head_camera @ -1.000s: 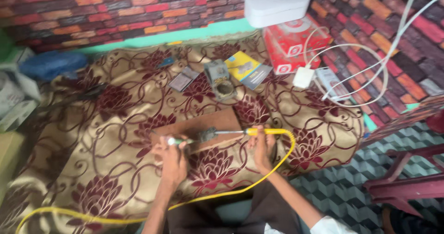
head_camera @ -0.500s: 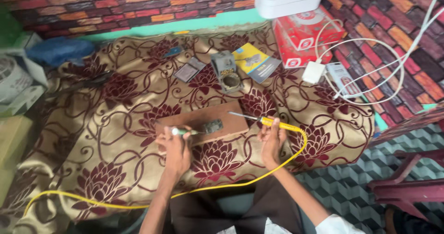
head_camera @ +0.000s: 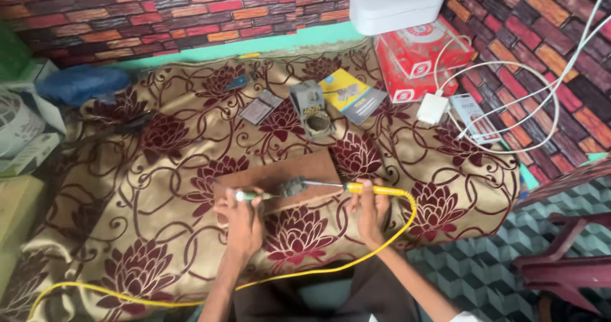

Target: The person uses a soldering iron and solder wire to attach components to a small circuit board placed on a wooden block. They repeatedly apply heat and solder to various points on the board while holding it steady with their other hand.

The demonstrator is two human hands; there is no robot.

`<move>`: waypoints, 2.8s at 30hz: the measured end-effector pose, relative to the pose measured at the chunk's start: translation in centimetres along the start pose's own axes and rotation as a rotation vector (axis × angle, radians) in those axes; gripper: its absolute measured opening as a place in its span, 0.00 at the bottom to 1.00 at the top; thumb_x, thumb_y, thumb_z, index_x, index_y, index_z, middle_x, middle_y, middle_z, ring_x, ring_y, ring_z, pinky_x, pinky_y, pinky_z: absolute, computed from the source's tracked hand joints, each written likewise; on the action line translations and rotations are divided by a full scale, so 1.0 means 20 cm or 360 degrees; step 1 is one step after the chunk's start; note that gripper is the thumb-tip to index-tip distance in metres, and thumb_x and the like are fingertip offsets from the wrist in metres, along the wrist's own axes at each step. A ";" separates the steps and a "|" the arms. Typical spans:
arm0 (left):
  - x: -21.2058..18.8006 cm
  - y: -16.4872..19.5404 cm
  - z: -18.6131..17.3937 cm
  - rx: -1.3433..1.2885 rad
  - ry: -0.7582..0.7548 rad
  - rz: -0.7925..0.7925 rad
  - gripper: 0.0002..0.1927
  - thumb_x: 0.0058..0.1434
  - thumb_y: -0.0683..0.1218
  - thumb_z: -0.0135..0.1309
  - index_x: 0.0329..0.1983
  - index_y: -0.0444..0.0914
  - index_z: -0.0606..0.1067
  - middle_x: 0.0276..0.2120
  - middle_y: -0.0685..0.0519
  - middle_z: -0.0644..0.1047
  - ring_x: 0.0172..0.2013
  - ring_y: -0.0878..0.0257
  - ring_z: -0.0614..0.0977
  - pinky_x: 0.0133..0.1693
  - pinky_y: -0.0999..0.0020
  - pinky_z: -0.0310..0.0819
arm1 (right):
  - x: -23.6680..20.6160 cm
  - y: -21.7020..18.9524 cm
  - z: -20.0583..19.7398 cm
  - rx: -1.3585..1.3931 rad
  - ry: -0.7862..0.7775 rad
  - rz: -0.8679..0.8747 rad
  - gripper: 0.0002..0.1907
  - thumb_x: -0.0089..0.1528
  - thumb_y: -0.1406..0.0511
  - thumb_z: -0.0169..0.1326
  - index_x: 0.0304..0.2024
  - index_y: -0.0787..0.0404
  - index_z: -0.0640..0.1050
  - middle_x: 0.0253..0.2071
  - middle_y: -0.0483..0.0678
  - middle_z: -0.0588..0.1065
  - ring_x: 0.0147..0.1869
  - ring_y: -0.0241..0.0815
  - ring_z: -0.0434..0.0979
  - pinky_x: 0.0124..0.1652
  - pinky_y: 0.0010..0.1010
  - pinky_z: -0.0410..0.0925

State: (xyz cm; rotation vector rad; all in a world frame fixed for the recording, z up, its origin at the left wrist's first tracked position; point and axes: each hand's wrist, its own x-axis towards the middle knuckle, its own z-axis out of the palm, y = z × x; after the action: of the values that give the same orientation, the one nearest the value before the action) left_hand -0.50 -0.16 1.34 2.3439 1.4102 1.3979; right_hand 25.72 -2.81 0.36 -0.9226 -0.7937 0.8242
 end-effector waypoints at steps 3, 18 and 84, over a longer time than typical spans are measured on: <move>-0.01 -0.01 0.01 0.0153 -0.0031 0.0032 0.08 0.66 0.42 0.40 0.42 0.41 0.71 0.44 0.44 0.72 0.46 0.49 0.66 0.52 0.50 0.48 | -0.01 0.01 -0.01 -0.0033 -0.0010 0.0040 0.16 0.73 0.58 0.42 0.47 0.66 0.71 0.25 0.45 0.68 0.24 0.32 0.67 0.24 0.25 0.65; -0.03 -0.03 0.04 -0.0024 -0.0041 -0.0082 0.09 0.67 0.43 0.39 0.40 0.40 0.73 0.44 0.52 0.77 0.47 0.55 0.67 0.48 0.54 0.48 | -0.01 0.06 -0.08 -0.0015 -0.0089 0.0000 0.16 0.73 0.58 0.44 0.43 0.66 0.70 0.22 0.46 0.68 0.22 0.36 0.68 0.23 0.27 0.66; -0.08 -0.09 0.06 -0.0023 -0.0182 -0.0224 0.08 0.64 0.39 0.43 0.44 0.41 0.70 0.48 0.52 0.76 0.50 0.49 0.71 0.60 0.33 0.48 | 0.13 0.09 -0.08 0.0241 0.0188 0.0218 0.16 0.72 0.54 0.43 0.38 0.59 0.67 0.20 0.42 0.62 0.18 0.32 0.60 0.16 0.24 0.55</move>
State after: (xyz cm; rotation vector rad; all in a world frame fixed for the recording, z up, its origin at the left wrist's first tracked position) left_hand -1.04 0.16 -1.27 2.2279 1.4943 1.2137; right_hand 27.81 -0.57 -1.30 -0.8884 -0.5623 0.9272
